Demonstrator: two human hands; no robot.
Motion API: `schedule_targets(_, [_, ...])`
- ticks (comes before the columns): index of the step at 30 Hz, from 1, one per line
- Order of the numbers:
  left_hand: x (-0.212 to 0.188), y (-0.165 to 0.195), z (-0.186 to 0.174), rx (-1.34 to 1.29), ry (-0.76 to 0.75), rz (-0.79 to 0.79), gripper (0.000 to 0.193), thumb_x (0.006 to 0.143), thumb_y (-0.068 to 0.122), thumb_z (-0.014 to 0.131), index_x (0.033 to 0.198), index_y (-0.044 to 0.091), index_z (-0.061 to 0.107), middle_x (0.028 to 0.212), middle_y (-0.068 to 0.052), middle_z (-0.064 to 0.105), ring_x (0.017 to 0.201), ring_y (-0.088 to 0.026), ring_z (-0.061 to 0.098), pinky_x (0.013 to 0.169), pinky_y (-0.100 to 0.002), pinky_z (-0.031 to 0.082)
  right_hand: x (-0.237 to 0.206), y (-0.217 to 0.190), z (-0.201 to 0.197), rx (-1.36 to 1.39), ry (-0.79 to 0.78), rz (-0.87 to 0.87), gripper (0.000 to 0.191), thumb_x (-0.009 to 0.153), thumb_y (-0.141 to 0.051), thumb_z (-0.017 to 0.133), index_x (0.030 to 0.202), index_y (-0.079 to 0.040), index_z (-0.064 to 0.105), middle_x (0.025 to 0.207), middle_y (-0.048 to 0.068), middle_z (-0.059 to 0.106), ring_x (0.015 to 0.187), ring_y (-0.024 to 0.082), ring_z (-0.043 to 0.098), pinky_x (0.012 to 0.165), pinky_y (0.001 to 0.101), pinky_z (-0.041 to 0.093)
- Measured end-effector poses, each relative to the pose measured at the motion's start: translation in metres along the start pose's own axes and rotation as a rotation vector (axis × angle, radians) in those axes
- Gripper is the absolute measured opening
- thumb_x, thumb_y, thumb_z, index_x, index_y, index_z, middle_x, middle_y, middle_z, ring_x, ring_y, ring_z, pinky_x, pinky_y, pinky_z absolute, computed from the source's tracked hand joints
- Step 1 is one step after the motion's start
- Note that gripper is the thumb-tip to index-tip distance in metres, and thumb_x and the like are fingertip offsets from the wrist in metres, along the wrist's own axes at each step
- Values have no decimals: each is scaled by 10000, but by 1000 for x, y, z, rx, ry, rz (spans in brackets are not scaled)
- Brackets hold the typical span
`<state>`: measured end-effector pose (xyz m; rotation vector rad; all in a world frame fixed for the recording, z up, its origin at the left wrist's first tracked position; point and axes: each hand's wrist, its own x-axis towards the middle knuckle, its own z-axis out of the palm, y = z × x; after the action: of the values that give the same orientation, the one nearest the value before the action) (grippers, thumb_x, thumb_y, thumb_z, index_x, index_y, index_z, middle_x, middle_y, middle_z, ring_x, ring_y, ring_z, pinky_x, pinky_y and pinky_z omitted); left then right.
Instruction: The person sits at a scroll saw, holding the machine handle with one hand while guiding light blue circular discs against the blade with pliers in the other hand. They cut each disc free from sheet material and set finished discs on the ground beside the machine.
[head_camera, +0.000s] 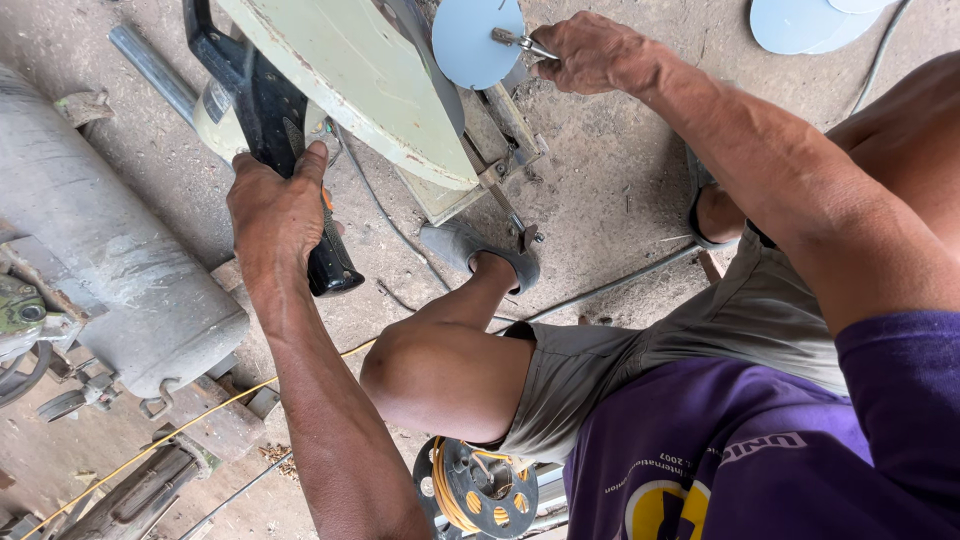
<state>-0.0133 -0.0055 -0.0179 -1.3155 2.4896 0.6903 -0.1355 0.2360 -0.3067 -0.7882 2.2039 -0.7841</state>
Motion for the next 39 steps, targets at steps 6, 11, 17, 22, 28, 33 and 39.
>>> schedule_targets(6, [0, 0, 0, -12, -1, -20, 620, 903, 322, 675, 1326, -55, 423, 935, -192, 701, 593, -253, 747, 422, -289, 623, 4, -12, 33, 169, 68, 97, 217, 1032, -116, 492, 1235, -84, 560, 874, 68, 611, 529, 146, 480, 365, 268, 410])
schedule_targets(11, [0, 1, 0, 2, 6, -21, 583, 905, 329, 683, 1282, -60, 469, 935, -194, 704, 613, -237, 746, 419, -285, 631, 13, -28, 67, 168, 141, 229, 344, 1036, -163, 492, 1360, -49, 470, 776, 90, 589, 491, 150, 468, 349, 283, 426])
schedule_targets(17, [0, 0, 1, 5, 7, -10, 582, 905, 325, 684, 1274, -67, 461, 946, -200, 698, 610, -241, 749, 409, -281, 632, 15, -34, 90, 235, 234, 237, 535, 1007, -182, 535, 1492, -26, 375, 828, 98, 645, 545, 157, 592, 415, 272, 516])
schedule_targets(22, [0, -2, 1, -21, 2, -7, 601, 899, 328, 677, 1302, -55, 447, 953, -209, 701, 598, -249, 747, 413, -272, 624, 7, -29, 79, 101, 172, 240, 497, 1002, -174, 529, 1462, -41, 398, 818, 118, 642, 539, 177, 583, 401, 301, 520])
schedule_targets(28, [0, -4, 2, 8, 9, -14, 611, 902, 340, 674, 1307, -58, 452, 976, -211, 697, 606, -251, 749, 432, -274, 633, -16, -12, 54, 123, 36, 166, 312, 1055, -131, 485, 1364, -106, 519, 825, 117, 634, 538, 161, 547, 396, 297, 499])
schedule_targets(33, [0, -5, 3, -21, 33, 23, 614, 893, 330, 711, 1293, -58, 452, 998, -205, 681, 623, -239, 748, 423, -274, 648, -25, 13, 23, -7, -78, 87, 334, 1026, -174, 568, 1356, -130, 550, 771, 79, 633, 522, 142, 529, 425, 255, 457])
schedule_targets(39, [-1, -4, 2, -51, 28, 6, 572, 881, 317, 728, 1259, -44, 494, 984, -201, 700, 625, -251, 742, 421, -297, 627, -25, 22, -10, -301, -19, 29, 363, 1019, -185, 583, 1382, -187, 570, 738, 53, 652, 489, 140, 522, 466, 284, 464])
